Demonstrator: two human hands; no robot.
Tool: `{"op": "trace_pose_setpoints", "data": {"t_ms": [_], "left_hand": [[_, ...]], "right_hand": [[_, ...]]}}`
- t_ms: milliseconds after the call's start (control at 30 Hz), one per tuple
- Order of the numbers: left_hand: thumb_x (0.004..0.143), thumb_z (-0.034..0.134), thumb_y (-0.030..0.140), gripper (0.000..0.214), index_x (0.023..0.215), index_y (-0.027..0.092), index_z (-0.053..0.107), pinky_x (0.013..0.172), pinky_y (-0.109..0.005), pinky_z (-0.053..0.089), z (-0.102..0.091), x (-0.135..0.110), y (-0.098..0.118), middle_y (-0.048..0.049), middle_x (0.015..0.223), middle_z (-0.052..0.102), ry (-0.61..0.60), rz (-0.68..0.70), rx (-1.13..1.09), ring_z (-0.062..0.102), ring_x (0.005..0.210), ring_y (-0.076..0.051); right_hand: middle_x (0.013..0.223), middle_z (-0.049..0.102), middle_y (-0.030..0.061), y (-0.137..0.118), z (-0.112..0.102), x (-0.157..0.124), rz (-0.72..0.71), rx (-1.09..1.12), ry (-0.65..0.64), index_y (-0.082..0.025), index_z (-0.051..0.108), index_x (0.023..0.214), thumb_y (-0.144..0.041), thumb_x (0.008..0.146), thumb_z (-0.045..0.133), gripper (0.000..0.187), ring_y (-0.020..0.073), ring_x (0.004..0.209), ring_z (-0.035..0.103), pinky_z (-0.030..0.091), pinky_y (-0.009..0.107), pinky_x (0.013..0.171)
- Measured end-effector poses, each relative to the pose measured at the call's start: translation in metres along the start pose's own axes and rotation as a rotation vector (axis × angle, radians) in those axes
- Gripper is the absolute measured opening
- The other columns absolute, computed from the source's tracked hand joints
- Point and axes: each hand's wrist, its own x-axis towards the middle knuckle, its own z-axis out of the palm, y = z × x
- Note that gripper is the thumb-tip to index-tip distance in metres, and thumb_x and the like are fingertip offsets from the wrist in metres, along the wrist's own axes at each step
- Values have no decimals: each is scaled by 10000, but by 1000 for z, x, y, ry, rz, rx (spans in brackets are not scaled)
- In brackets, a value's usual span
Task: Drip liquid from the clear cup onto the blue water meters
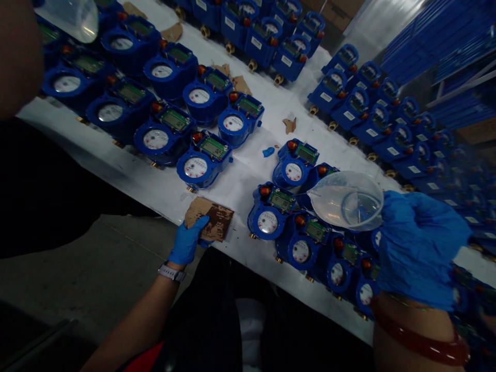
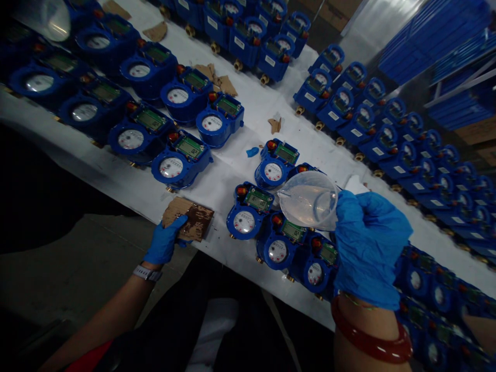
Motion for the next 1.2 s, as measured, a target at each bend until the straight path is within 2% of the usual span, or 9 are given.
{"op": "trace_pose_setpoints", "data": {"t_ms": [433,833,1200], "left_hand": [[713,797,208,248,943,179,708,324,-214,465,-2,4,-4,-13,700,753,-9,2,12,674,489,-173],[715,805,223,262,958,179,717,359,-253,495,-2,2,-1,-33,732,759,-16,-1,33,689,502,-198],[723,803,213,272,978,169,721,331,-234,470,-5,6,-6,-38,735,768,-35,6,26,686,490,-193]], "right_hand": [[496,403,-25,-5,-1,1,-54,-20,-4,-176,536,542,-401,709,617,292,85,502,345,288,254,500],[497,411,-23,-6,2,2,-22,-26,6,-178,536,543,-424,687,624,298,88,498,349,283,253,488],[489,387,-27,-3,2,3,-36,-8,10,-174,525,523,-403,682,630,298,76,484,330,267,247,477]]}}
